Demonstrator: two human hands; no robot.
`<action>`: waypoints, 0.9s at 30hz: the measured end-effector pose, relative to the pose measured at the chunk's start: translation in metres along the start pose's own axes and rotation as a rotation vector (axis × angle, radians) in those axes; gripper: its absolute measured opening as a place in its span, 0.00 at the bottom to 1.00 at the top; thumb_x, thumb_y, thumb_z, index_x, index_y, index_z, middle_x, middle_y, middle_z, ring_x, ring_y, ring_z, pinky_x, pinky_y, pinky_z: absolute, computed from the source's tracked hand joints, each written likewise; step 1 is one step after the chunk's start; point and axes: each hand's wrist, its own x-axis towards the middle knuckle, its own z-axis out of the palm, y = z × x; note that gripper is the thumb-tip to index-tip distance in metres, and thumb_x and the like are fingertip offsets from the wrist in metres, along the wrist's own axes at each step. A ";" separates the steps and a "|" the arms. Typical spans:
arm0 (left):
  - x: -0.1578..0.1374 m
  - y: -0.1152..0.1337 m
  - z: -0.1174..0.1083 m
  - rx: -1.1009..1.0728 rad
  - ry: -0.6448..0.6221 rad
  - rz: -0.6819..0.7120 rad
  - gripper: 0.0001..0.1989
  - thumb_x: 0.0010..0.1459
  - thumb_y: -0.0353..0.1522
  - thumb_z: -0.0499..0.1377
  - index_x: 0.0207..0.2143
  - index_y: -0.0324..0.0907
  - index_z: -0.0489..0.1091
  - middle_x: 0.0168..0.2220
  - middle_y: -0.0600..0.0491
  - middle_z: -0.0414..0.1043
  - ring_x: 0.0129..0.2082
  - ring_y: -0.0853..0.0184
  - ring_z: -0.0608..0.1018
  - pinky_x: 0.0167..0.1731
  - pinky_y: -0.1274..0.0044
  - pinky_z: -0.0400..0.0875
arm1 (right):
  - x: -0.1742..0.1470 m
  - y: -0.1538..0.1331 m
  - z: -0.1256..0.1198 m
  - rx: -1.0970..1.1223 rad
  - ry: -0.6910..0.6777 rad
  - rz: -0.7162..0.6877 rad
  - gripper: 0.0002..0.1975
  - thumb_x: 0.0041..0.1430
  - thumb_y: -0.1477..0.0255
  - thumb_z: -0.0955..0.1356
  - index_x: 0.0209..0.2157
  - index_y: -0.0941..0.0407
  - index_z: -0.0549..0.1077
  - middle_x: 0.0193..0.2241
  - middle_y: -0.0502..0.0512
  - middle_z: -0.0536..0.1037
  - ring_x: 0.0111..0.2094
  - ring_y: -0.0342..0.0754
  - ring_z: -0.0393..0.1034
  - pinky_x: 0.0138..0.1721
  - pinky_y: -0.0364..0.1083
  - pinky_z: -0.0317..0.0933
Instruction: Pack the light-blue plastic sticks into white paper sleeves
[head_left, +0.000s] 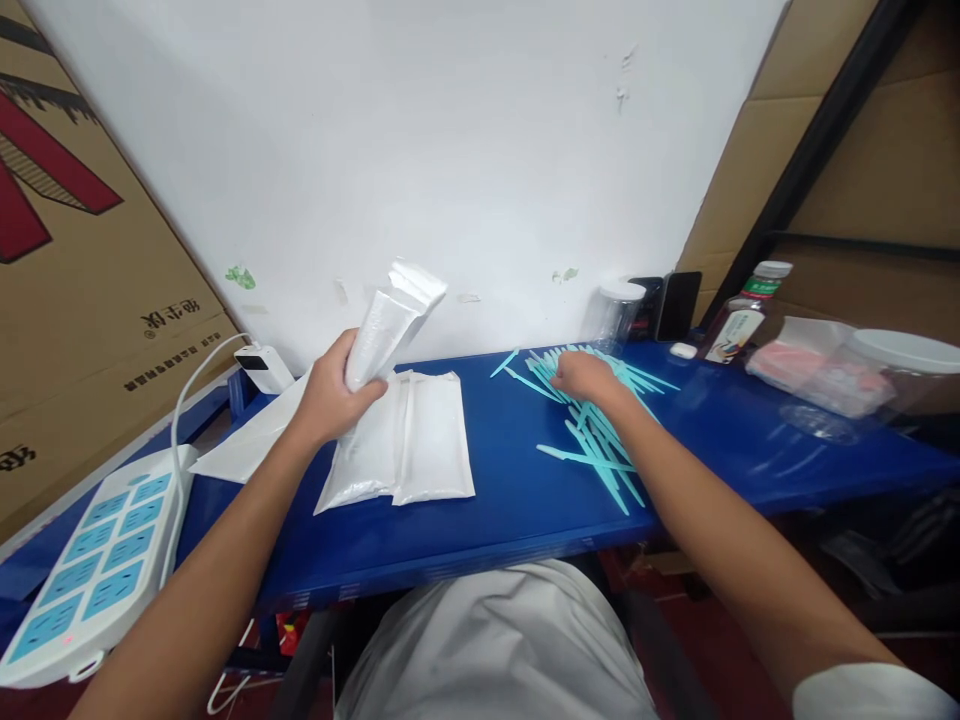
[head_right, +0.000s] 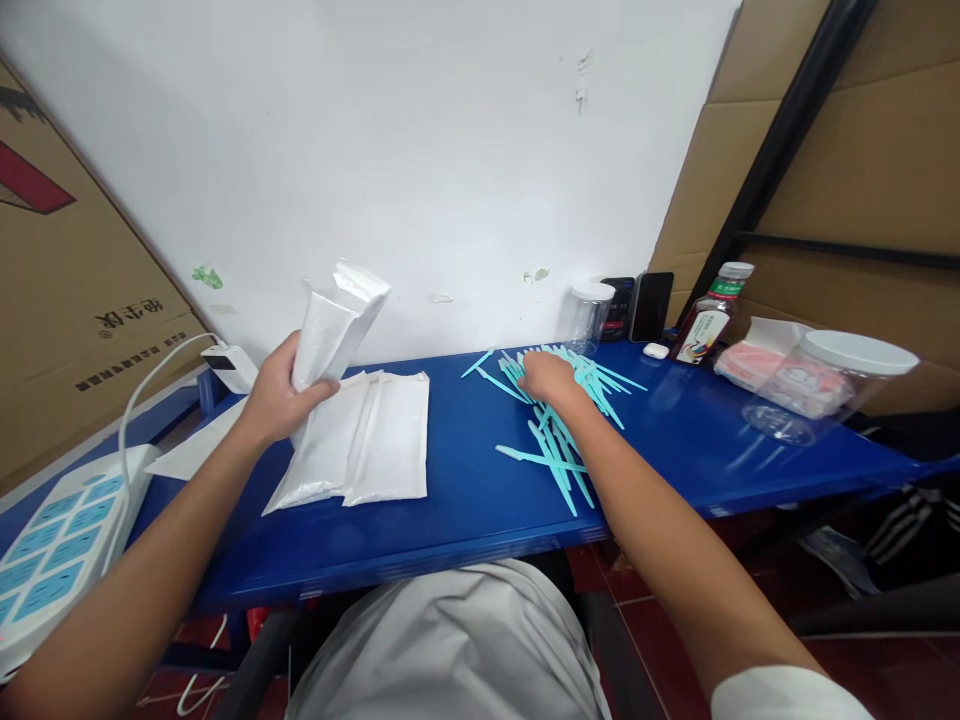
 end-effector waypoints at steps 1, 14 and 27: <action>0.001 -0.001 -0.006 0.020 -0.016 0.003 0.28 0.53 0.40 0.61 0.56 0.42 0.68 0.48 0.51 0.74 0.46 0.54 0.77 0.48 0.66 0.72 | -0.001 0.001 -0.003 0.003 0.007 -0.006 0.12 0.66 0.67 0.69 0.41 0.60 0.82 0.39 0.71 0.83 0.44 0.59 0.79 0.40 0.48 0.64; -0.006 -0.008 0.010 0.257 -0.565 0.021 0.34 0.53 0.39 0.61 0.63 0.46 0.69 0.60 0.45 0.76 0.55 0.45 0.78 0.52 0.60 0.73 | -0.027 -0.004 -0.033 0.880 -0.184 -0.534 0.17 0.71 0.56 0.66 0.35 0.55 0.69 0.31 0.56 0.80 0.29 0.47 0.76 0.32 0.45 0.65; -0.016 0.005 0.033 0.301 -0.521 0.114 0.35 0.53 0.39 0.63 0.65 0.44 0.67 0.63 0.43 0.73 0.59 0.47 0.76 0.57 0.59 0.71 | -0.056 -0.066 -0.023 0.810 -0.094 -0.806 0.17 0.70 0.62 0.65 0.30 0.57 0.77 0.27 0.51 0.77 0.26 0.44 0.63 0.31 0.44 0.54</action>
